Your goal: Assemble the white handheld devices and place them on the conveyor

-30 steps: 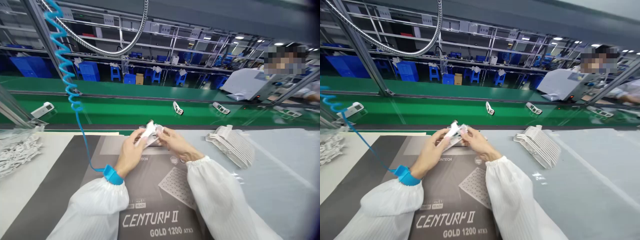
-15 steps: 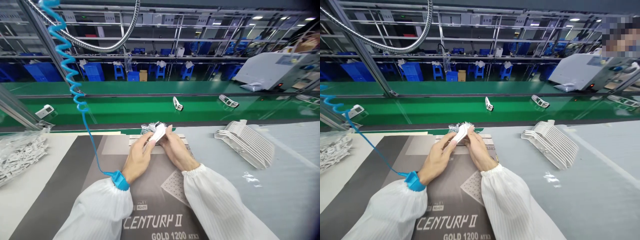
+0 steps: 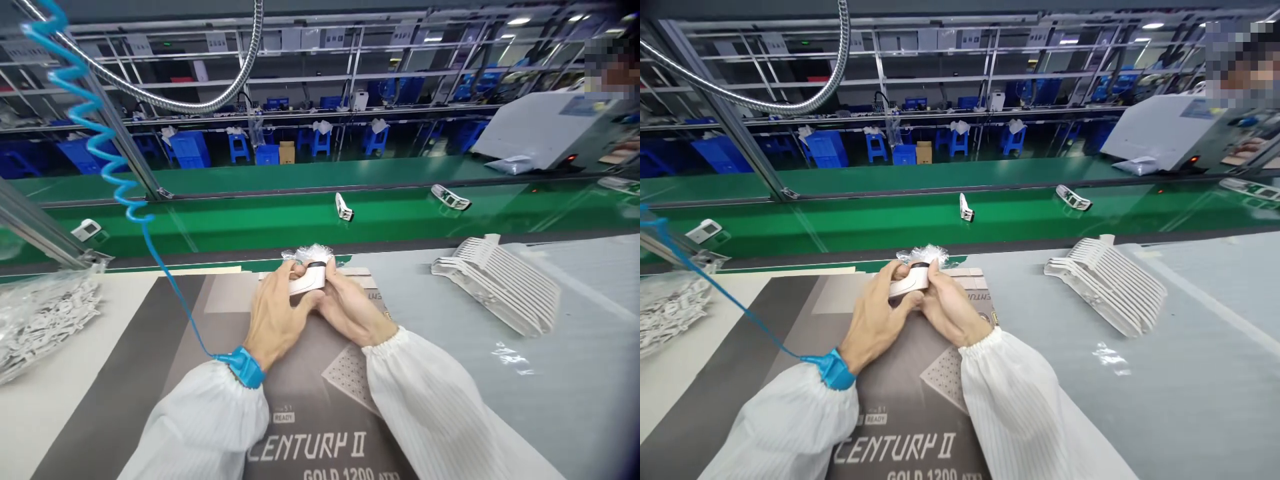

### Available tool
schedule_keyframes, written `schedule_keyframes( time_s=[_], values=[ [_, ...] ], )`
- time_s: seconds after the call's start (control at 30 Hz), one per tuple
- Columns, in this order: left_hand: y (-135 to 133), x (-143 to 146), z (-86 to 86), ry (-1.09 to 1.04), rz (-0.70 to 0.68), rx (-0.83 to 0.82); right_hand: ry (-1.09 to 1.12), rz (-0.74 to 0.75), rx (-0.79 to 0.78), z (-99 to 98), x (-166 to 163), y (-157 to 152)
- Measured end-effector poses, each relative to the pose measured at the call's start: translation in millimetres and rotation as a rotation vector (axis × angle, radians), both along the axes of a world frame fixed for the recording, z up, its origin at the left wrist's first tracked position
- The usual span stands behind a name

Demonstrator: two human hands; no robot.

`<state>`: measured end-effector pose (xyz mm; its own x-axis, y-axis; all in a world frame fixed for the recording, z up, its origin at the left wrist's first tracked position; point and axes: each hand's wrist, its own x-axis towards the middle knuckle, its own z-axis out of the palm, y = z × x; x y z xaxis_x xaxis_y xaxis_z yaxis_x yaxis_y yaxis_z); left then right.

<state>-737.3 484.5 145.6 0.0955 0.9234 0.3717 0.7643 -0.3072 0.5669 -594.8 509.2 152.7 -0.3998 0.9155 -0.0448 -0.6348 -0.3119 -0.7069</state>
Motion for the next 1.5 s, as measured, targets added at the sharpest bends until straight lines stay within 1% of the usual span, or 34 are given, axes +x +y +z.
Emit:
schedule_keyframes(
  time_s=[0.03, 0.1, 0.23, 0.3, 0.37, 0.43, 0.5, 0.57, 0.6, 0.63, 0.73, 0.8, 0.87, 0.93, 1.0, 1.07, 1.17, 1.27, 1.37, 1.43, 1.5],
  values=[
    [-0.3, 0.2, -0.6, -0.046, -0.022, 0.043, -0.020, 0.007, 0.032, -1.2, -2.7, -1.6],
    [-2.1, 3.6, -0.1, -0.055, -0.046, 0.098, -0.053, -0.003, 0.058, -3.7, -7.6, -4.3],
    [-5.7, 13.8, 4.3, 0.011, -0.041, 0.170, -0.085, -0.085, 0.022, -7.1, -11.9, -6.3],
    [-5.7, 14.2, 7.2, 0.008, -0.034, 0.161, -0.088, -0.094, 0.011, -8.3, -11.2, -5.9],
    [-3.6, 7.9, 10.4, -0.007, -0.055, 0.068, -0.097, -0.072, 0.021, -9.8, -9.6, -4.6],
    [1.2, -6.1, 13.3, -0.037, -0.068, -0.087, -0.116, -0.096, 0.033, -12.1, -7.8, -2.3],
    [9.3, -26.6, 15.5, -0.129, -0.063, -0.315, -0.133, -0.169, 0.013, -15.3, -6.4, 0.5],
    [20.9, -49.8, 18.5, -0.300, -0.046, -0.557, -0.152, -0.210, -0.034, -18.8, -5.2, 3.1],
    [28.1, -60.9, 20.9, -0.392, -0.041, -0.645, -0.164, -0.215, -0.055, -20.4, -4.6, 4.2],
    [36.1, -71.0, 24.2, -0.471, -0.029, -0.694, -0.179, -0.218, -0.072, -21.6, -4.0, 5.1],
    [62.1, -91.6, 38.5, -0.621, 0.057, -0.703, -0.226, -0.231, -0.081, -23.3, -1.6, 6.9],
    [78.6, -97.0, 48.3, -0.681, 0.102, -0.716, -0.244, -0.224, -0.080, -23.7, 0.0, 7.9],
    [93.1, -97.5, 54.7, -0.704, 0.111, -0.735, -0.250, -0.219, -0.078, -24.4, 0.9, 9.2],
    [106.3, -95.5, 56.1, -0.673, 0.116, -0.730, -0.248, -0.216, -0.077, -26.0, 0.9, 10.7],
    [119.8, -92.9, 52.8, -0.620, 0.156, -0.704, -0.242, -0.218, -0.075, -28.2, 0.2, 12.2],
    [134.8, -90.8, 46.6, -0.550, 0.230, -0.656, -0.235, -0.226, -0.074, -30.6, -0.4, 13.5],
    [158.0, -90.6, 37.5, -0.430, 0.370, -0.533, -0.233, -0.237, -0.070, -33.9, 0.0, 15.0],
    [173.1, -93.6, 34.3, -0.294, 0.488, -0.411, -0.227, -0.221, -0.057, -34.6, 1.0, 15.7],
    [171.0, -95.4, 36.8, -0.181, 0.557, -0.326, -0.215, -0.223, -0.056, -31.6, 0.7, 15.0],
    [157.4, -92.8, 37.5, -0.136, 0.571, -0.256, -0.227, -0.233, -0.055, -28.1, -0.2, 13.1],
    [134.5, -86.4, 33.4, -0.118, 0.557, -0.186, -0.266, -0.232, -0.037, -24.8, -0.4, 10.3]
  ],
)
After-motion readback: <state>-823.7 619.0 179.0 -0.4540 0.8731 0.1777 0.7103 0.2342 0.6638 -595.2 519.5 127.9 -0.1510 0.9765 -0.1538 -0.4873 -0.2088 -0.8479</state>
